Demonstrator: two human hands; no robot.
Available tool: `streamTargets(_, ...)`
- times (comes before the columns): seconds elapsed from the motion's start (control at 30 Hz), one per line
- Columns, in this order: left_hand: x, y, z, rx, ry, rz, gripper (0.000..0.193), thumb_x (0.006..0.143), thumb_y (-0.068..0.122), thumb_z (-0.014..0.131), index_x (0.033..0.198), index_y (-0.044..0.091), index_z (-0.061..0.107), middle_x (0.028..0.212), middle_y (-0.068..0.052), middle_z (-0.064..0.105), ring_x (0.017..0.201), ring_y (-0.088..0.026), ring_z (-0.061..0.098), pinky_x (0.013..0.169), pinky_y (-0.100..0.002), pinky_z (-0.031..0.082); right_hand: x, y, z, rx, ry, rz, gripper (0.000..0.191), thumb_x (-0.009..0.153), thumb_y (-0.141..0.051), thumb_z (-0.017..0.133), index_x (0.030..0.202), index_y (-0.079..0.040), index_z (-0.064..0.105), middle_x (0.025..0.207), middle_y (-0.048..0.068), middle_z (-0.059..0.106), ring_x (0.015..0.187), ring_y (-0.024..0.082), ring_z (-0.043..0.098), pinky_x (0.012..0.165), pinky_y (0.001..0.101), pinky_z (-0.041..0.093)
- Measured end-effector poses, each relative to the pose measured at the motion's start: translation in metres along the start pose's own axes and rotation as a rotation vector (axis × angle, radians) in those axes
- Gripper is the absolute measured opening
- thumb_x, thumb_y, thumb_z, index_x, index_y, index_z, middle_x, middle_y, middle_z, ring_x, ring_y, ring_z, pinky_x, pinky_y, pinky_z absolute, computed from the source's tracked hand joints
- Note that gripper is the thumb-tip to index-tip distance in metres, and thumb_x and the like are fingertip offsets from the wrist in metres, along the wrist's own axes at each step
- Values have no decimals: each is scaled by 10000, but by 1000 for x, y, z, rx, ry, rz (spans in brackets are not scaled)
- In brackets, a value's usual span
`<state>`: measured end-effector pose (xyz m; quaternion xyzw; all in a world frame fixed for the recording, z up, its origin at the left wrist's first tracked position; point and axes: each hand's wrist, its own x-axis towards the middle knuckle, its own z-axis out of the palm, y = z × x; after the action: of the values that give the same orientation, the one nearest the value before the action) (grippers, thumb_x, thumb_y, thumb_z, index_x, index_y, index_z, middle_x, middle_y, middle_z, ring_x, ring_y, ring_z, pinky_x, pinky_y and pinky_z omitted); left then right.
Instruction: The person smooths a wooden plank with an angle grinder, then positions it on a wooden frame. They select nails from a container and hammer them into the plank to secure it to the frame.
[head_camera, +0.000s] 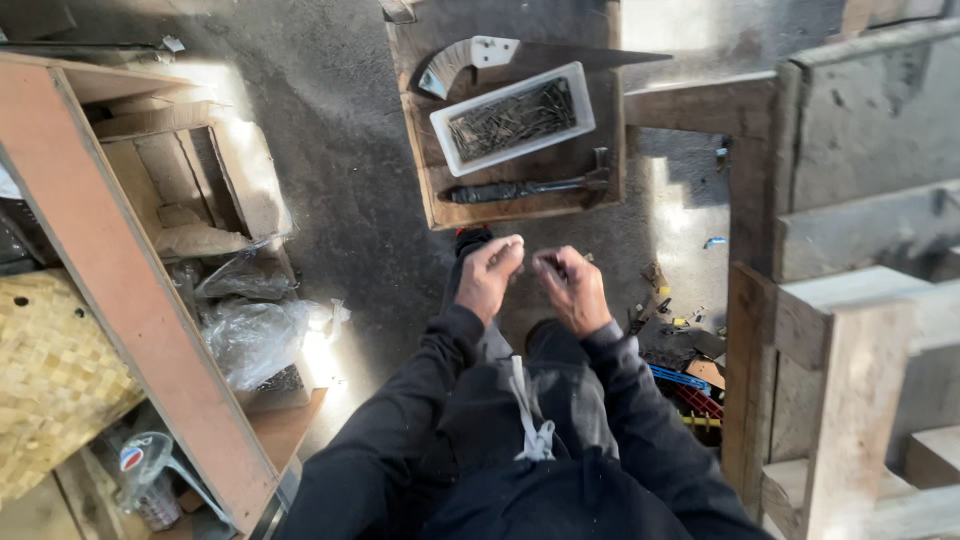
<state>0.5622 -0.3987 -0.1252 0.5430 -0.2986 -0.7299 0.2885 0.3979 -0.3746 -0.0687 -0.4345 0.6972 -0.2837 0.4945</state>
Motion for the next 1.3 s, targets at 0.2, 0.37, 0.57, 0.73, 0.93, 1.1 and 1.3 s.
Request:
streamTargets(0.2, 109, 31, -34, -39, 236, 6, 317, 987, 148, 654, 1251, -26, 680, 1084, -22, 720, 955, -83, 660, 848, -253, 526, 147, -13, 25, -412, -20, -324, 134, 945, -130, 711, 1070, -82, 719, 971, 125, 677, 899, 338, 683, 761, 433, 560)
streamTargets(0.37, 153, 28, -47, -26, 327, -17, 353, 998, 115, 617, 1317, -32, 648, 1112, -49, 709, 984, -108, 653, 860, -256, 520, 233, -14, 33, -778, -182, -422, 348, 878, -129, 699, 1225, -124, 695, 1147, 127, 666, 1059, 395, 646, 863, 515, 548)
streamTargets(0.57, 176, 9, -47, -273, 448, -83, 365, 989, 72, 604, 1330, -56, 634, 1069, -68, 679, 891, -135, 631, 787, -281, 525, 293, -8, 60, -1007, -356, -410, 782, 781, -215, 788, 1476, -108, 444, 1237, 200, 622, 1085, 408, 630, 845, 509, 544)
streamTargets(0.73, 194, -2, -39, -355, 583, -52, 390, 988, 82, 618, 1350, -64, 625, 1088, -91, 683, 888, -142, 644, 798, -293, 556, 305, -9, 87, -1152, -495, -370, 784, 814, -353, 801, 1394, 19, 426, 1187, 214, 646, 1083, 384, 649, 852, 510, 551)
streamTargets(0.93, 210, -9, -42, -256, 614, -9, 420, 986, 135, 614, 1355, -63, 598, 1249, -115, 685, 1140, -185, 647, 988, -298, 513, 314, 0, 91, -1263, -535, -532, 691, 785, -385, 799, 1285, -14, 500, 1107, 195, 695, 1012, 366, 692, 815, 486, 568)
streamTargets(1.1, 216, -4, -42, -168, 620, -10, 419, 978, 194, 634, 1313, -58, 641, 1238, -112, 703, 1142, -195, 645, 994, -314, 504, 320, 4, 87, -1144, -554, -477, 632, 824, -370, 786, 1263, 2, 526, 989, 200, 719, 830, 374, 723, 677, 492, 576)
streamTargets(1.3, 221, 13, -36, 1, 664, 7, 436, 1032, 373, 605, 1188, -20, 713, 977, -83, 723, 897, -156, 639, 834, -315, 510, 298, 11, 64, -858, -417, -402, 291, 917, -284, 726, 1088, -63, 644, 985, 129, 742, 781, 345, 720, 685, 487, 563)
